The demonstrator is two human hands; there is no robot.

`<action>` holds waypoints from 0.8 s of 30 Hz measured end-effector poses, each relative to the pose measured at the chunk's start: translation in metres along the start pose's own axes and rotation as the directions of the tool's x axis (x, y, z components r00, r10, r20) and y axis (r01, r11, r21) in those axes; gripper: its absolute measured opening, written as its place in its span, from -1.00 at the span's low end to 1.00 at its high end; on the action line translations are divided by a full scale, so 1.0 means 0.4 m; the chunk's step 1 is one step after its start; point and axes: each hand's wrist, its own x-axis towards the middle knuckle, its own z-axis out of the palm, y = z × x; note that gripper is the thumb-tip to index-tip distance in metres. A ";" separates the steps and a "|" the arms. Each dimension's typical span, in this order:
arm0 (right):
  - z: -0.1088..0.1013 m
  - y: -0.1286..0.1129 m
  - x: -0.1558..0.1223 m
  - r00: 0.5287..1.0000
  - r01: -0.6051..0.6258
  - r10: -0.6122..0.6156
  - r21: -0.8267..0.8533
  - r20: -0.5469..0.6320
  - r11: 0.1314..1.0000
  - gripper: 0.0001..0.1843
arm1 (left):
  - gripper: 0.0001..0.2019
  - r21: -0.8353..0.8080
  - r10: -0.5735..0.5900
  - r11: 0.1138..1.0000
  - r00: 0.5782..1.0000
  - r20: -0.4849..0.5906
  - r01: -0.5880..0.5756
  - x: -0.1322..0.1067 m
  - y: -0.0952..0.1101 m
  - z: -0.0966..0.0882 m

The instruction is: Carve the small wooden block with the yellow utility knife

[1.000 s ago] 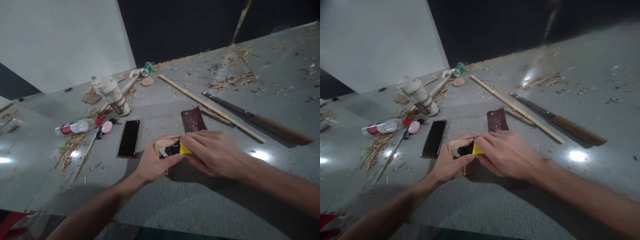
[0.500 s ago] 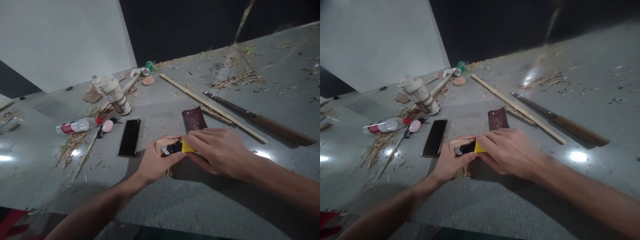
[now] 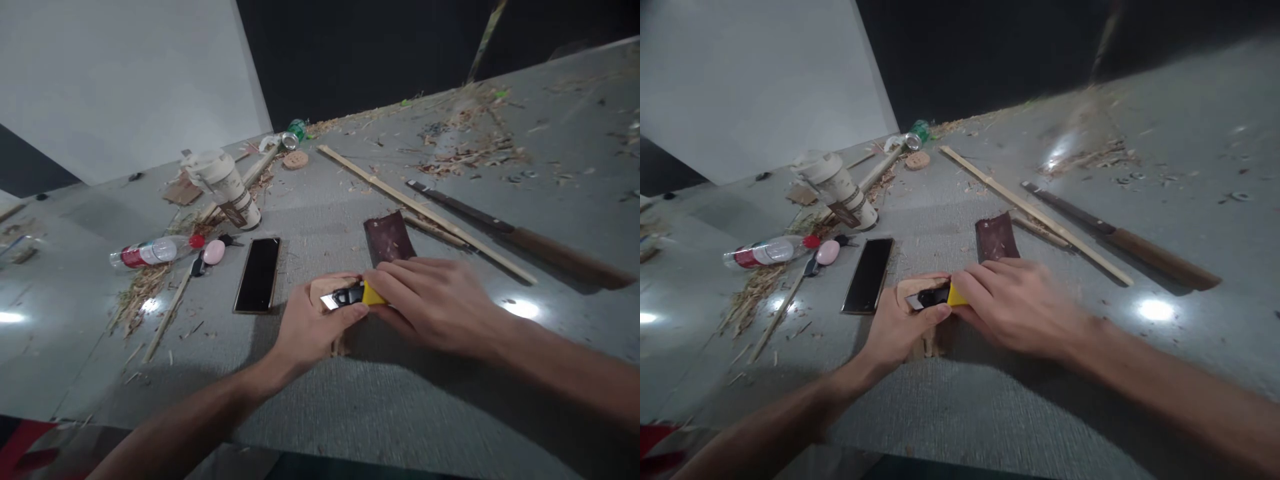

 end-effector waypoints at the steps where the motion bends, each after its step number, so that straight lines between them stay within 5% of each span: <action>1: 0.002 -0.003 -0.001 1.000 -0.001 0.001 -0.005 -0.011 1.000 -0.70 | -0.66 -0.014 0.006 1.000 1.000 -0.007 -0.006 -0.002 -0.001 0.001; 10: 0.025 -0.029 -0.002 0.996 -0.027 0.025 -0.027 -0.085 0.999 -0.72 | -0.72 -0.042 0.021 0.999 1.000 -0.016 -0.022 -0.008 0.014 0.004; 13: 0.020 -0.028 0.008 0.974 -0.201 0.202 0.025 -0.104 0.979 -0.70 | -0.77 -0.064 -0.018 0.998 0.999 -0.033 0.016 -0.024 0.013 0.031; 17: -0.003 0.001 0.012 0.928 -0.333 0.340 0.070 -0.156 0.940 -0.71 | -0.72 -0.225 -0.126 0.962 0.983 0.132 0.154 -0.027 0.003 0.058; 24: 0.027 0.049 -0.015 0.951 -0.279 0.290 0.105 -0.111 0.955 -0.70 | -0.66 -0.165 -0.157 0.976 0.985 -0.075 0.144 0.013 0.000 0.013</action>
